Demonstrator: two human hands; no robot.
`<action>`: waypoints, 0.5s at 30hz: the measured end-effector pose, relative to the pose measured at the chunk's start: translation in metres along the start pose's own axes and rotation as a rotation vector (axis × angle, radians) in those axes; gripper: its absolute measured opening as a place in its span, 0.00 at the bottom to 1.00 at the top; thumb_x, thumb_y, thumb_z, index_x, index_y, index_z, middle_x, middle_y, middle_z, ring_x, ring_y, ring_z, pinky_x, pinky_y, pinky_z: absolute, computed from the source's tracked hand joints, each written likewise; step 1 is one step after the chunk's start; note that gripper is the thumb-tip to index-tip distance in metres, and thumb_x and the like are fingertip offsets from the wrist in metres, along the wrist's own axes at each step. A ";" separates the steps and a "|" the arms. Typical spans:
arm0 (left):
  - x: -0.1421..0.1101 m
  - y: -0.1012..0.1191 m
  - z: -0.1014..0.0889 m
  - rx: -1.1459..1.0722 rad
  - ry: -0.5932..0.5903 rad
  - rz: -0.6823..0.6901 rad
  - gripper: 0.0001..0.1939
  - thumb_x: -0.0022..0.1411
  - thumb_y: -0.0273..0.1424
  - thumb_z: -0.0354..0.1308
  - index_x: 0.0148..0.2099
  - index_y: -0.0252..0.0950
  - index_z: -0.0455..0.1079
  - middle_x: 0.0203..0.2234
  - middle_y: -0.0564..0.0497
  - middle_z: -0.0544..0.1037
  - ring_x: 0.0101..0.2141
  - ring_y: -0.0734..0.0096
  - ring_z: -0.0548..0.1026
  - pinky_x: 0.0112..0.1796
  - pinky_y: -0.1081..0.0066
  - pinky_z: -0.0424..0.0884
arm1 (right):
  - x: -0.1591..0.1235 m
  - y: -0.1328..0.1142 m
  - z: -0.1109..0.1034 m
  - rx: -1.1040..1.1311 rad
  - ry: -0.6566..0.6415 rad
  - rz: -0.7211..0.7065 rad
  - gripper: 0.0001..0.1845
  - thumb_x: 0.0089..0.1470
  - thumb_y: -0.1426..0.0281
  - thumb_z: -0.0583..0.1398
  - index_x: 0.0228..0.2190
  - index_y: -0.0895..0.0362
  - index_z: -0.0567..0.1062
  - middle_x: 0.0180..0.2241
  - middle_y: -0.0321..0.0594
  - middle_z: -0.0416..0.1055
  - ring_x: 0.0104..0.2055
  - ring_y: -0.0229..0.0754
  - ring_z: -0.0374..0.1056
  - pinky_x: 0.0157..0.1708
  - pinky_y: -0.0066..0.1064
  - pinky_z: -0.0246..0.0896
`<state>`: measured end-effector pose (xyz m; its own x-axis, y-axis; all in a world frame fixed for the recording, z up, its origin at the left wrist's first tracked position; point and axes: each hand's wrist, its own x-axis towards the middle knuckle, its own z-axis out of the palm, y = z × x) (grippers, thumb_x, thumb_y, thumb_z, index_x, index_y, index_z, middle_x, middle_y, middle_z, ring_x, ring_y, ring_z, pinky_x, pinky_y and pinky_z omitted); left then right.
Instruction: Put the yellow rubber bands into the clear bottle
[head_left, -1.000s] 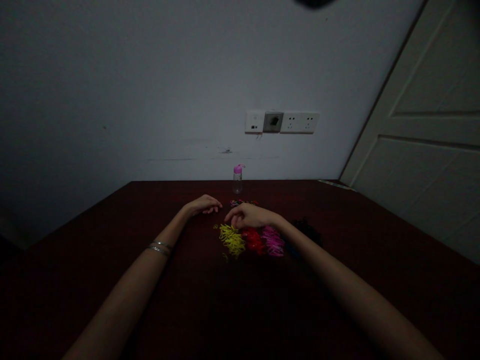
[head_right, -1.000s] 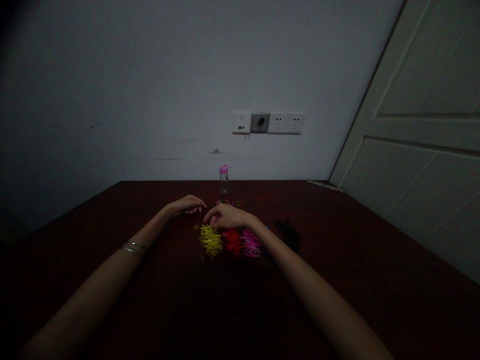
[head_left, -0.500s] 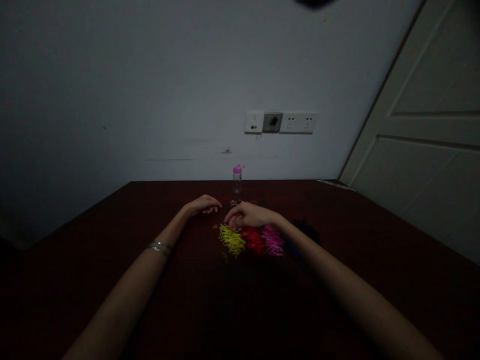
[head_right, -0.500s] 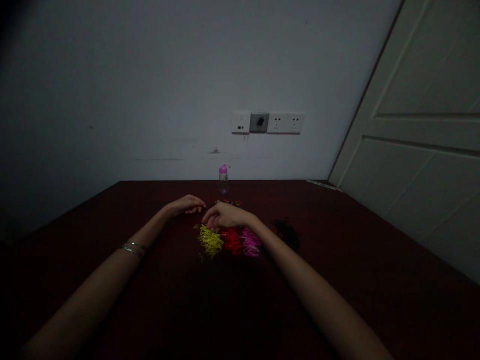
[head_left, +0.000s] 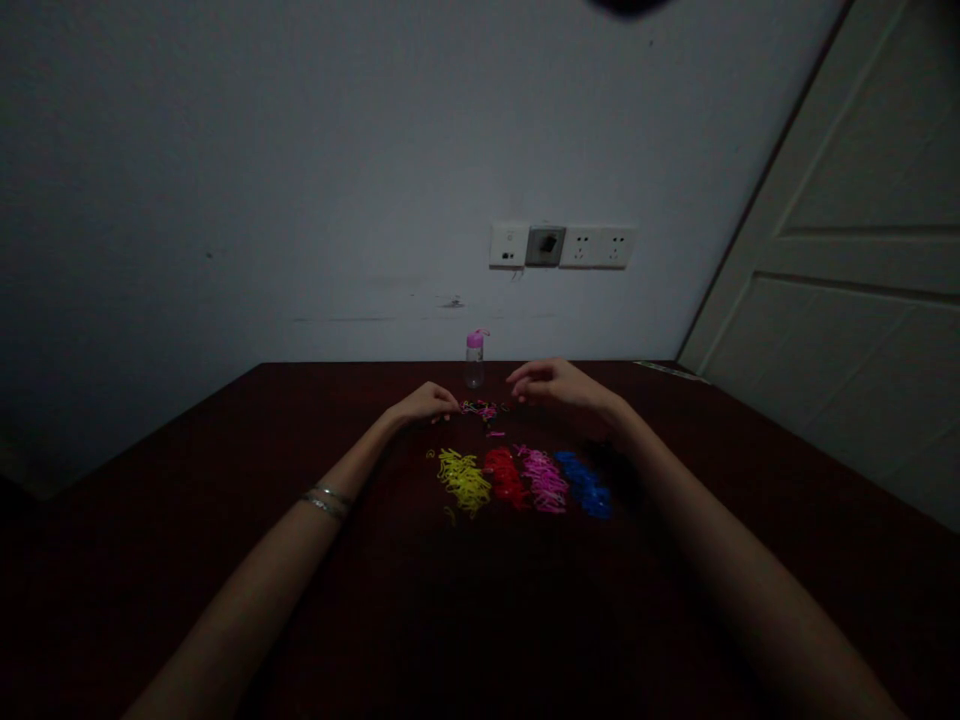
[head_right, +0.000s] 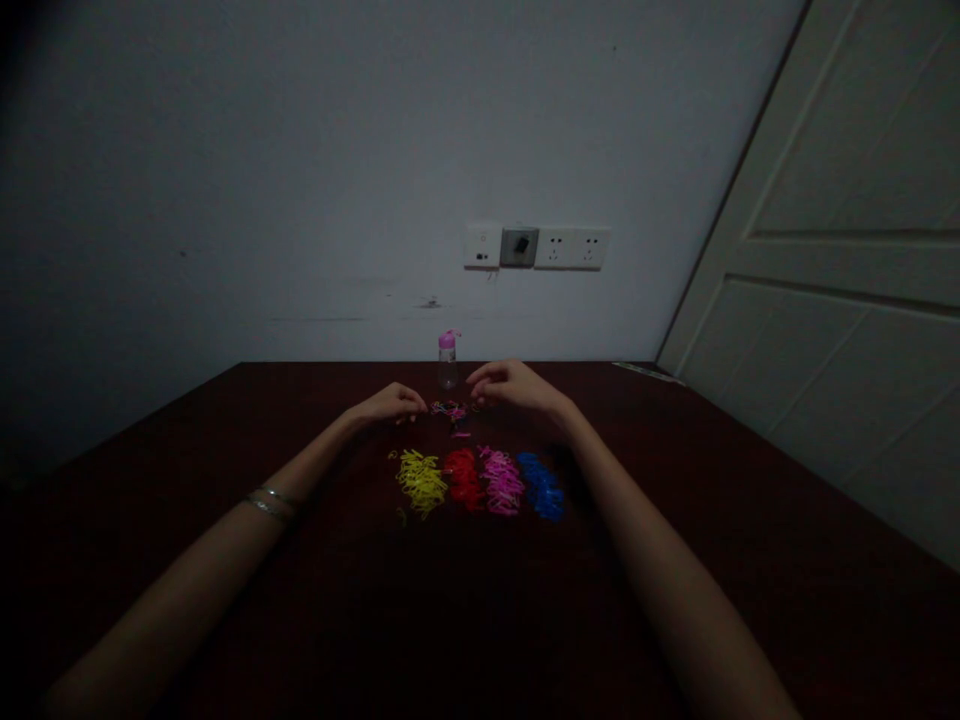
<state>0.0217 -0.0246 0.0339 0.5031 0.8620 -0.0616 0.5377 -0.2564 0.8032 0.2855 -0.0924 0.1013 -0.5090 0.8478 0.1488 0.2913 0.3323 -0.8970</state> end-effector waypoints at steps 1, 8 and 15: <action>0.001 0.008 0.007 0.022 0.002 0.029 0.13 0.49 0.33 0.54 0.35 0.29 0.72 0.17 0.52 0.70 0.15 0.82 0.60 0.18 0.77 0.54 | -0.002 0.008 -0.012 0.000 0.075 0.021 0.14 0.43 0.74 0.58 0.36 0.63 0.73 0.30 0.43 0.73 0.28 0.35 0.67 0.31 0.29 0.63; 0.002 0.040 0.056 0.335 -0.042 0.270 0.11 0.48 0.32 0.57 0.34 0.31 0.73 0.22 0.50 0.72 0.22 0.78 0.64 0.24 0.77 0.56 | -0.019 0.094 -0.072 0.036 0.590 0.188 0.12 0.45 0.70 0.58 0.33 0.62 0.73 0.26 0.44 0.72 0.21 0.33 0.63 0.20 0.25 0.59; 0.003 0.036 0.062 0.615 0.057 0.251 0.08 0.50 0.30 0.55 0.34 0.38 0.73 0.27 0.49 0.73 0.27 0.72 0.67 0.27 0.75 0.57 | -0.047 0.156 -0.099 0.077 0.852 0.236 0.12 0.44 0.68 0.59 0.31 0.63 0.72 0.22 0.41 0.70 0.18 0.32 0.62 0.15 0.22 0.57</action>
<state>0.0837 -0.0584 0.0258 0.6361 0.7609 0.1282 0.7051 -0.6406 0.3042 0.4348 -0.0392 -0.0046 0.3420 0.9207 0.1882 0.2414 0.1075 -0.9645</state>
